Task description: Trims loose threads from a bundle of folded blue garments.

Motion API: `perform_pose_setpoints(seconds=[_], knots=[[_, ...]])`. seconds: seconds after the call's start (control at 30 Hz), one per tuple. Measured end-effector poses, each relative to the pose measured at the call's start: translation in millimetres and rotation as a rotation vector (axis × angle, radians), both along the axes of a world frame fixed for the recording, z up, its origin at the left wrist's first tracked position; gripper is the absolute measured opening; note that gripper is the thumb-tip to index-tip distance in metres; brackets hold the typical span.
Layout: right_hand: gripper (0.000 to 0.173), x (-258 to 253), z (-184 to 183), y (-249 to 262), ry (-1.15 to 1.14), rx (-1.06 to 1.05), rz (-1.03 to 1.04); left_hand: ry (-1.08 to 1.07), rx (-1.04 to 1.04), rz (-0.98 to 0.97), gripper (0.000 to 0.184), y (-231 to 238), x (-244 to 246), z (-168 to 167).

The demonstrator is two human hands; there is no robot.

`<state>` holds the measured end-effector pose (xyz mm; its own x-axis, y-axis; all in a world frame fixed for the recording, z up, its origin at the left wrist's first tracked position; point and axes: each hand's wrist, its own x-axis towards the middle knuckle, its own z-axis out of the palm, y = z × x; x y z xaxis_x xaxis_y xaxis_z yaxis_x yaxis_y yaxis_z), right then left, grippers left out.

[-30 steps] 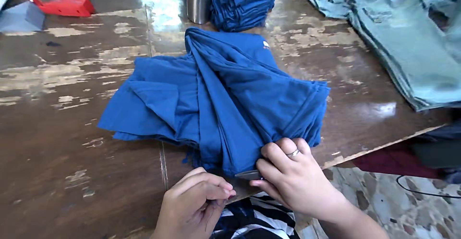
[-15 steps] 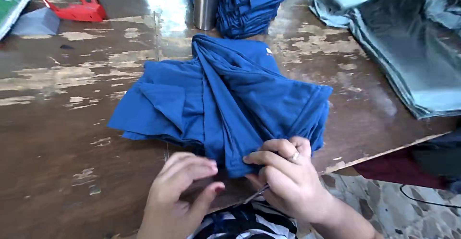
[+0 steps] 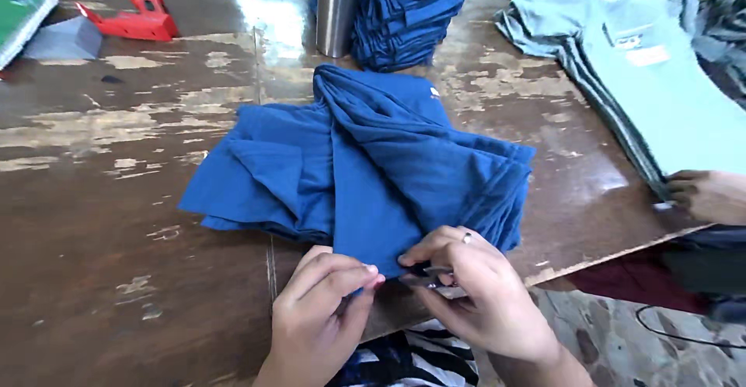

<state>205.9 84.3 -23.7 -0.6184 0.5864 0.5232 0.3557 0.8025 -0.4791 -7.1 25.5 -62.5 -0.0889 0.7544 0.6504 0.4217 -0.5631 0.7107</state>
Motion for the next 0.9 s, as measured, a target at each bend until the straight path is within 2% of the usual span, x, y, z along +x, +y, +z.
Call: perform_pose_setpoints(seconds=[0.07,0.17,0.3,0.37,0.4,0.5,0.57,0.67,0.73,0.8,0.9], knots=[[0.009,3,-2,4,0.092,-0.032,0.009,0.011,0.015,0.008,0.008,1,-1,1],[0.015,8,7,6,0.297,-0.081,0.035,0.015,0.022,0.031,0.013,2,-3,-1],[0.016,2,10,13,0.442,0.005,-0.094,-0.004,-0.008,0.09,0.017,8,9,-1],[0.014,-4,5,18,0.372,0.071,-0.21,-0.061,-0.054,0.029,0.022,10,17,1],[0.012,-6,0,21,0.295,0.073,-0.237,-0.158,-0.098,-0.037,0.027,10,20,3],[0.008,-10,-11,22,0.08,-0.002,-0.198,-0.677,-0.255,-0.324,0.044,11,22,11],[0.009,-5,-9,19,0.092,-0.076,-0.117,-0.916,-0.288,-0.423,0.043,12,20,14],[0.028,5,-4,13,0.169,-0.173,-0.013,-0.957,-0.197,-0.458,0.039,12,22,11],[0.043,6,-4,5,0.109,-0.148,-0.017,-0.904,-0.136,-0.398,0.04,12,26,6],[0.047,3,-8,-3,0.019,-0.092,-0.052,-0.854,-0.105,-0.315,0.033,12,30,2],[0.047,-2,-14,-8,-0.042,0.011,-0.127,-0.831,-0.046,-0.304,0.021,13,30,1]])
